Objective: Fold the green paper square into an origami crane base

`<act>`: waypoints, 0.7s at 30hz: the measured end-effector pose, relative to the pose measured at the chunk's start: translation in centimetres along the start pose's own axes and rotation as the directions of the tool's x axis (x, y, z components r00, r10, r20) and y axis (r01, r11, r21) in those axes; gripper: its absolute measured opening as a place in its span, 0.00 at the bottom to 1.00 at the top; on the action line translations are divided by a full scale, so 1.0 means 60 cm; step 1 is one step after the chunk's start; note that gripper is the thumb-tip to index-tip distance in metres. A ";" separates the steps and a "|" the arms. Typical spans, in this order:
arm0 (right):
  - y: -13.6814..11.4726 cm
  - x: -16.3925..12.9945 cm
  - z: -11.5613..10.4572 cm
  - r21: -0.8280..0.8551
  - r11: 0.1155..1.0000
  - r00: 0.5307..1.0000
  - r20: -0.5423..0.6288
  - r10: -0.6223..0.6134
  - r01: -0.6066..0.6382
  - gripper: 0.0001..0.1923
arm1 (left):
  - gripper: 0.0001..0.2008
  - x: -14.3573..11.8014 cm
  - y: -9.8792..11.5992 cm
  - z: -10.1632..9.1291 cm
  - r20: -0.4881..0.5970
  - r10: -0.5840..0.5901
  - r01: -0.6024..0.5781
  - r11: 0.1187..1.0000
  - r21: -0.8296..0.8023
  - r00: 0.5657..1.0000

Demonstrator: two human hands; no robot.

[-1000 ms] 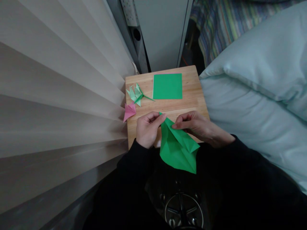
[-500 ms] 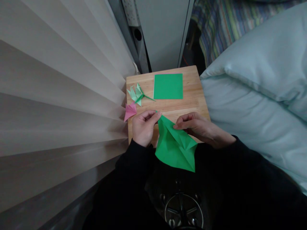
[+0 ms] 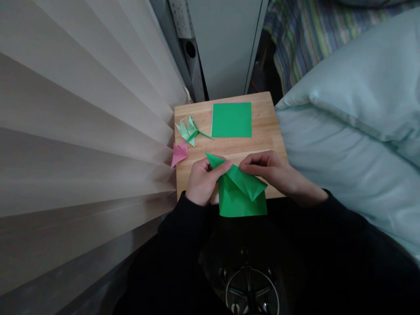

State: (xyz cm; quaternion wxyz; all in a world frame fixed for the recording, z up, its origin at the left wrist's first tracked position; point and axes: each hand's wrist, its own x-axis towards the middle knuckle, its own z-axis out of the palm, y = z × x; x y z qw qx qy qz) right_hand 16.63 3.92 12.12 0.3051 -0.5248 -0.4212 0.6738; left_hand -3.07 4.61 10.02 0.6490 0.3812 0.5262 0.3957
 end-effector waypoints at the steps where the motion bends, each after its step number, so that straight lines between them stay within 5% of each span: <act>1: -0.001 -0.001 0.001 0.005 1.000 1.000 -0.005 0.001 -0.001 0.14 | 0.13 -0.001 0.000 0.000 0.041 -0.019 0.019 1.000 0.001 0.999; 8: -0.005 -0.001 0.004 -0.019 0.999 0.999 -0.023 -0.027 0.026 0.15 | 0.10 -0.005 0.003 -0.001 0.185 -0.045 0.041 0.999 0.025 0.982; 21: 0.016 0.005 0.010 -0.152 0.973 0.984 -0.023 -0.179 0.174 0.10 | 0.09 -0.012 0.005 0.009 0.048 -0.073 0.066 0.988 0.140 0.996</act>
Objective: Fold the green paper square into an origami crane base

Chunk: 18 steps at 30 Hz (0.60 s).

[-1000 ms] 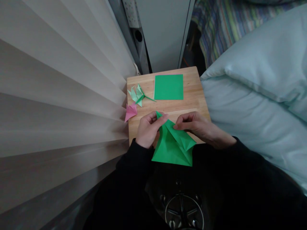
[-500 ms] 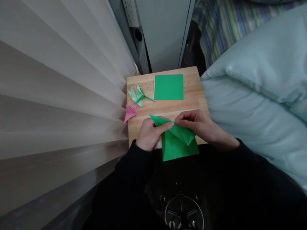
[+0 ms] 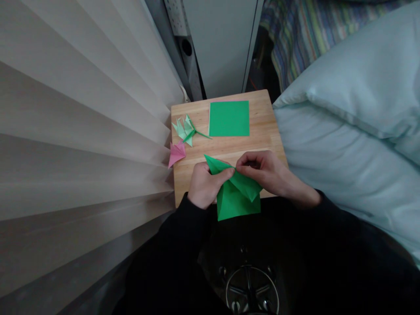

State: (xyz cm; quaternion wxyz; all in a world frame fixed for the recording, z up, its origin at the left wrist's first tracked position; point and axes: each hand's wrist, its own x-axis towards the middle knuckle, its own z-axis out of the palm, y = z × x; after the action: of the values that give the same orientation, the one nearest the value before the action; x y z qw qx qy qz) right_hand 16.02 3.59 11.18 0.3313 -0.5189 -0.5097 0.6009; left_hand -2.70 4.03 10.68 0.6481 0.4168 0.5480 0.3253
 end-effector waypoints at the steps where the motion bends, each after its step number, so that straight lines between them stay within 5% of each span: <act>1: 0.002 0.000 0.000 -0.014 1.000 1.000 0.002 -0.002 0.002 0.10 | 0.09 0.001 -0.001 0.000 -0.008 0.001 -0.001 1.000 0.009 1.000; 6: 0.005 -0.006 -0.005 -0.142 0.986 0.996 -0.008 -0.089 0.087 0.11 | 0.10 0.020 -0.018 -0.009 -0.104 0.028 -0.031 0.999 -0.026 0.994; 10: 0.013 -0.008 -0.006 -0.343 0.887 0.951 0.083 -0.299 0.309 0.37 | 0.13 0.040 -0.025 -0.013 -0.174 -0.044 -0.004 0.963 -0.270 0.984; 14: 0.022 -0.003 -0.012 -0.534 0.784 0.942 0.081 -0.326 0.318 0.19 | 0.18 0.043 -0.015 -0.011 -0.056 -0.149 0.118 0.923 -0.366 0.987; 18: 0.012 -0.001 -0.016 -0.509 0.841 0.959 -0.099 -0.266 0.181 0.13 | 0.24 0.039 -0.007 -0.013 0.155 -0.109 0.149 0.952 -0.269 0.982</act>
State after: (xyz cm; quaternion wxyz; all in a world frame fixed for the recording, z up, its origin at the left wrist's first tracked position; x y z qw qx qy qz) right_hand 17.09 3.60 10.55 0.2964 -0.5712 -0.6745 0.3619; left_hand -3.01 6.02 9.23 0.7569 0.3059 0.4763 0.3266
